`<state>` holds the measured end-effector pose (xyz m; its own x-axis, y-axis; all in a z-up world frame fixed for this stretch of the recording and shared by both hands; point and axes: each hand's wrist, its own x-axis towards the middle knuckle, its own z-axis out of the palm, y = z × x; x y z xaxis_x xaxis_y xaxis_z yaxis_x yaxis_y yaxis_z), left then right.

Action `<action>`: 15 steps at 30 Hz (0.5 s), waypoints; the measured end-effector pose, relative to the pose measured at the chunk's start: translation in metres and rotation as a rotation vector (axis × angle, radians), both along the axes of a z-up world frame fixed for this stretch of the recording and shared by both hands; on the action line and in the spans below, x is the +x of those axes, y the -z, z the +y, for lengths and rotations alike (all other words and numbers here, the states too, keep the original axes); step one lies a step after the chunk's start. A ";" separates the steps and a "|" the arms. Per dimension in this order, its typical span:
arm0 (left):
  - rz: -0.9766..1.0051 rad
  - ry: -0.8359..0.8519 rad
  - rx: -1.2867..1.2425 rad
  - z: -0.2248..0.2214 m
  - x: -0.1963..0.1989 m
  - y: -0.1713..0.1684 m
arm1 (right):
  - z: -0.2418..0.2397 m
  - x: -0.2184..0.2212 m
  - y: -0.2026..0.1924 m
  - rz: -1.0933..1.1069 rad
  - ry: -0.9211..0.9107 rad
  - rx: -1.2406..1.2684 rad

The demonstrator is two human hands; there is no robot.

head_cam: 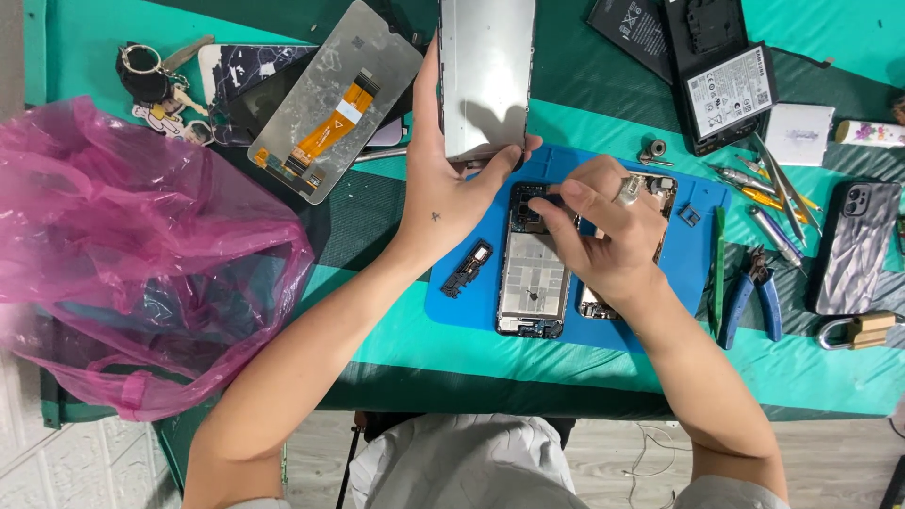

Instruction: Disassembling and inspecting internal components of a mobile phone using a screwdriver

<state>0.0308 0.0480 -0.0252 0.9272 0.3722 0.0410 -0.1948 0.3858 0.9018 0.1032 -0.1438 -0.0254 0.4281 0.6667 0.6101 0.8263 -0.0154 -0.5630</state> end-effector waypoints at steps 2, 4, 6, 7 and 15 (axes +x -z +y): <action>0.010 -0.004 0.005 0.000 0.001 -0.002 | -0.007 -0.001 0.011 -0.045 0.064 -0.019; 0.021 -0.009 0.009 0.000 0.000 -0.003 | -0.010 -0.001 0.017 -0.090 0.127 -0.039; 0.004 -0.003 0.016 0.001 -0.001 -0.002 | -0.010 -0.001 0.018 -0.056 0.138 0.015; 0.002 -0.003 0.018 0.001 -0.001 -0.002 | -0.006 -0.003 0.006 -0.058 0.138 0.017; -0.020 0.005 -0.040 0.000 0.002 0.000 | -0.005 0.001 0.000 -0.018 -0.020 -0.001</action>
